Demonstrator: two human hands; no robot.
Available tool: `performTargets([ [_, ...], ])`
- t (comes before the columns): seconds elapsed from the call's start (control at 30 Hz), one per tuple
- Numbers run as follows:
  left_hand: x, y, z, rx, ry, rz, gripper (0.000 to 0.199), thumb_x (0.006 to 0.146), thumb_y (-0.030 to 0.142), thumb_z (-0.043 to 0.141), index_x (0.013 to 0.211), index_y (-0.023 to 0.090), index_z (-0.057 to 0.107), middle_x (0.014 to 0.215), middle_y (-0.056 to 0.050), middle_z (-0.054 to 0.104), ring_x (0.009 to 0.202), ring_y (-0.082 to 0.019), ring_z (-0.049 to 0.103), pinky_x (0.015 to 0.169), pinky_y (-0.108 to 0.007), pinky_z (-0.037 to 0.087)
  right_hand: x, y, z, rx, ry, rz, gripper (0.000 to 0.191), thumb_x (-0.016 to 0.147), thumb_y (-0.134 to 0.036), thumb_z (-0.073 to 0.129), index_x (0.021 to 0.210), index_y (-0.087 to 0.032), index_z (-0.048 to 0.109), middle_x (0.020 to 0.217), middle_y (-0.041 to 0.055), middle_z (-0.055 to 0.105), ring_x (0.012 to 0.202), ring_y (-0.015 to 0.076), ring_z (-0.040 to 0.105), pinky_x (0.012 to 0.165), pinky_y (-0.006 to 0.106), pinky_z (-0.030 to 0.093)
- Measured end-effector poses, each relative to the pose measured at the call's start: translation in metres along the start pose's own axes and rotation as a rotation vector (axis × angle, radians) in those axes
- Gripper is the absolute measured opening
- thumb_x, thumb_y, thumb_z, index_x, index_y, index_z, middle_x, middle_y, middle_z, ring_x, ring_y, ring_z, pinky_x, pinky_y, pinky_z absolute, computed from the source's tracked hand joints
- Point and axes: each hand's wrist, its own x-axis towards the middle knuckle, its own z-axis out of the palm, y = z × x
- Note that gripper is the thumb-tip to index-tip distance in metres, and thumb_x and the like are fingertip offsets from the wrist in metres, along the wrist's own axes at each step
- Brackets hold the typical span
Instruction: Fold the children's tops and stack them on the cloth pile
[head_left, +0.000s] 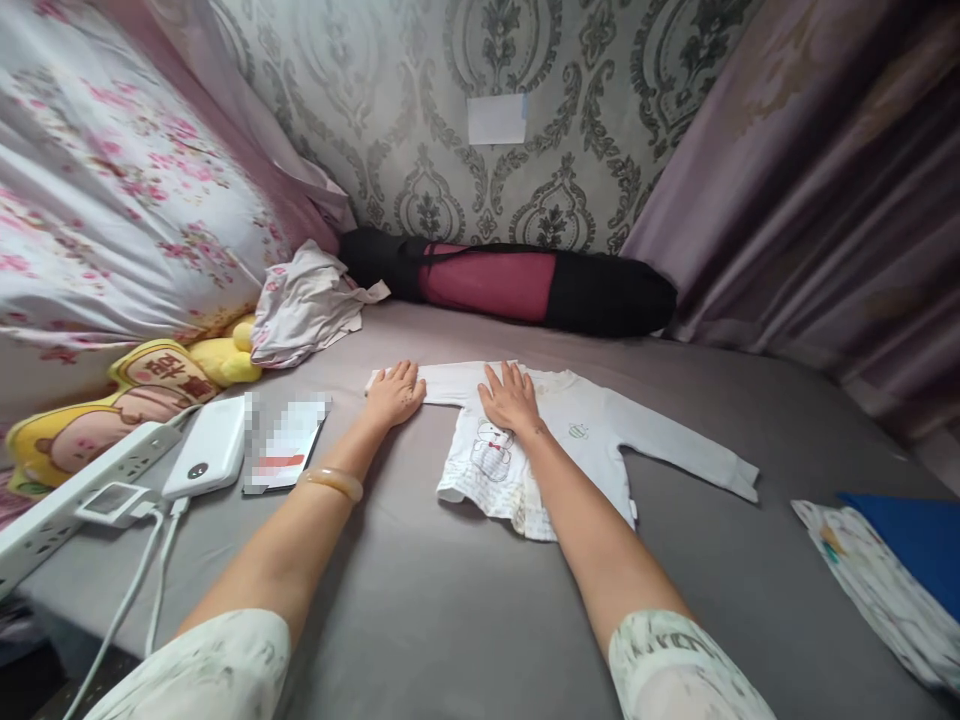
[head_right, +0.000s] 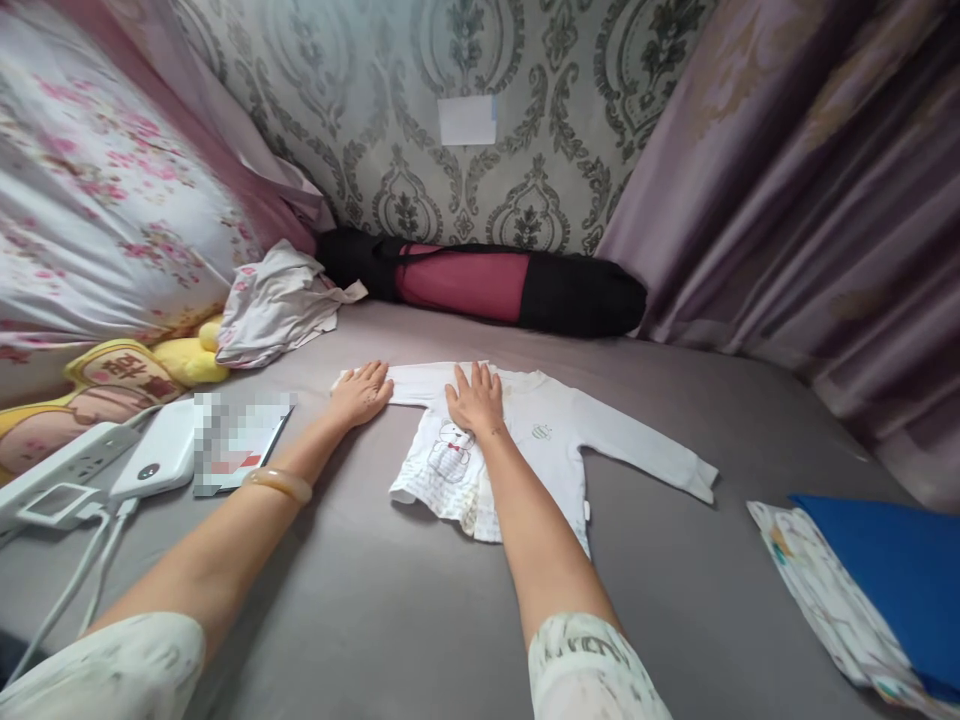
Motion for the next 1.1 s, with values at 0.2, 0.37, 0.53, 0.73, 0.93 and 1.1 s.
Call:
performTargets([
  [0.2, -0.012, 0.002, 0.0, -0.041, 0.301, 0.07, 0.051, 0.095, 0.038, 0.034, 0.137, 0.012, 0.046, 0.148, -0.019, 0.042, 0.138, -0.029, 0.035, 0.113, -0.04, 0.023, 0.001, 0.001, -0.009, 0.123, -0.01, -0.014, 0.061, 0.098, -0.049, 0.028, 0.153, -0.022, 0.028, 0.162, 0.0095, 0.017, 0.149, 0.0253, 0.008, 0.119, 0.046, 0.003],
  [0.37, -0.026, 0.008, -0.013, -0.082, 0.369, 0.046, 0.046, 0.096, 0.037, 0.033, 0.129, 0.013, 0.053, 0.138, -0.019, 0.049, 0.13, -0.033, 0.041, 0.109, -0.045, 0.025, -0.02, 0.021, -0.035, 0.344, 0.191, 0.005, 0.062, 0.097, -0.035, 0.031, 0.154, -0.013, 0.024, 0.158, 0.0102, 0.029, 0.145, 0.0171, 0.027, 0.115, 0.031, 0.025],
  [0.53, -0.048, 0.02, -0.017, -0.119, 0.34, -0.091, 0.043, 0.092, 0.033, 0.04, 0.129, 0.012, 0.05, 0.134, -0.022, 0.052, 0.128, -0.036, 0.042, 0.105, -0.049, 0.029, -0.088, 0.081, -0.049, 0.559, 0.336, 0.178, 0.053, 0.09, -0.025, 0.042, 0.142, -0.015, 0.044, 0.131, 0.0129, 0.061, 0.117, 0.0229, 0.06, 0.098, 0.037, 0.046],
  [0.73, -0.085, 0.031, -0.022, -0.364, 0.024, -0.166, 0.036, 0.088, 0.039, 0.047, 0.117, 0.018, 0.054, 0.091, -0.008, 0.069, 0.094, -0.025, 0.063, 0.084, -0.035, 0.045, -0.174, 0.139, -0.048, 0.706, 0.34, 0.454, 0.034, 0.089, -0.021, 0.044, 0.121, -0.014, 0.056, 0.1, 0.0102, 0.071, 0.073, 0.0151, 0.069, 0.068, 0.028, 0.054],
  [0.93, -0.122, 0.04, -0.027, -0.606, -0.12, -0.022, 0.045, 0.086, 0.056, 0.047, 0.112, 0.02, 0.056, 0.076, 0.0, 0.066, 0.076, -0.018, 0.062, 0.068, -0.028, 0.046, -0.224, 0.133, -0.045, 0.591, 0.141, 0.4, 0.031, 0.089, -0.031, 0.053, 0.115, -0.016, 0.06, 0.093, 0.0066, 0.07, 0.068, 0.013, 0.065, 0.064, 0.025, 0.051],
  [1.1, -0.146, 0.049, -0.029, -0.76, -0.196, 0.135, 0.066, 0.073, 0.058, 0.068, 0.127, 0.023, 0.052, 0.076, 0.002, 0.062, 0.069, -0.016, 0.059, 0.061, -0.026, 0.045, -0.249, 0.121, -0.05, 0.43, 0.009, 0.2, 0.062, 0.081, -0.043, 0.064, 0.137, -0.023, 0.047, 0.118, 0.0076, 0.06, 0.085, 0.0153, 0.063, 0.083, 0.029, 0.05],
])
